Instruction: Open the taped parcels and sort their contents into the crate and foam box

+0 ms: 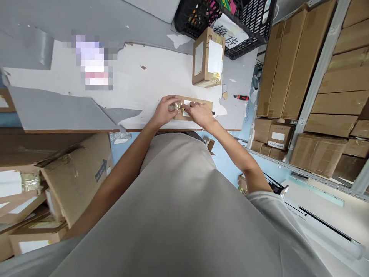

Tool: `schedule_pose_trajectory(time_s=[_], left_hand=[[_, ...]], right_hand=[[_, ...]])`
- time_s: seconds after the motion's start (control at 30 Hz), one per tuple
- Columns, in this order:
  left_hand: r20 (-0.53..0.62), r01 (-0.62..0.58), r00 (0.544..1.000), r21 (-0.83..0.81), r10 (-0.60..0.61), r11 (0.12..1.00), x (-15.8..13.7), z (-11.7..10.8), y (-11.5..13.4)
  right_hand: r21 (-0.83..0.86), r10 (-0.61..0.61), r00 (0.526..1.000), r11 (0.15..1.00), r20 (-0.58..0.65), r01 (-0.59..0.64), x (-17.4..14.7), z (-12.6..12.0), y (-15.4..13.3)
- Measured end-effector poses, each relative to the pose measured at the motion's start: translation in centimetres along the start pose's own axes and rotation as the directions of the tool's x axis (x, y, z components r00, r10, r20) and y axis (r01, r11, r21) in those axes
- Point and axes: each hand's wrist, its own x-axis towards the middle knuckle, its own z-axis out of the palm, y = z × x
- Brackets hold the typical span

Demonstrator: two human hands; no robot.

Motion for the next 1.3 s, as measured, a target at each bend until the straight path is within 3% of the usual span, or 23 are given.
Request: schedule_pose_trajectory(time_s=[0.3,0.63,0.8,0.97,1.3], left_hand=[[-0.010,0.045,0.999,0.014,-0.045,0.999,0.3,-0.2,0.0],[-0.069,0.079,0.995,0.048,-0.075,0.996,-0.3,-0.6,1.1],[-0.113,0.137,0.985,0.076,-0.128,0.988,-0.6,-0.9,2.1],[-0.153,0.169,0.976,0.078,-0.155,0.983,-0.9,-0.8,3.2],[-0.289,0.268,0.928,0.077,-0.235,0.960,-1.8,0.4,4.6]], right_hand=[[-0.002,-0.027,0.999,1.000,0.022,0.027,0.2,-1.9,-0.8],[0.078,-0.087,0.995,0.993,-0.042,0.090,1.6,0.7,1.0],[0.107,-0.022,0.998,0.994,-0.062,0.028,0.7,3.0,5.1],[0.076,0.078,0.997,0.994,0.029,-0.080,-2.9,4.7,10.9],[0.137,0.021,0.998,0.990,-0.050,-0.014,-4.8,9.4,16.1]])
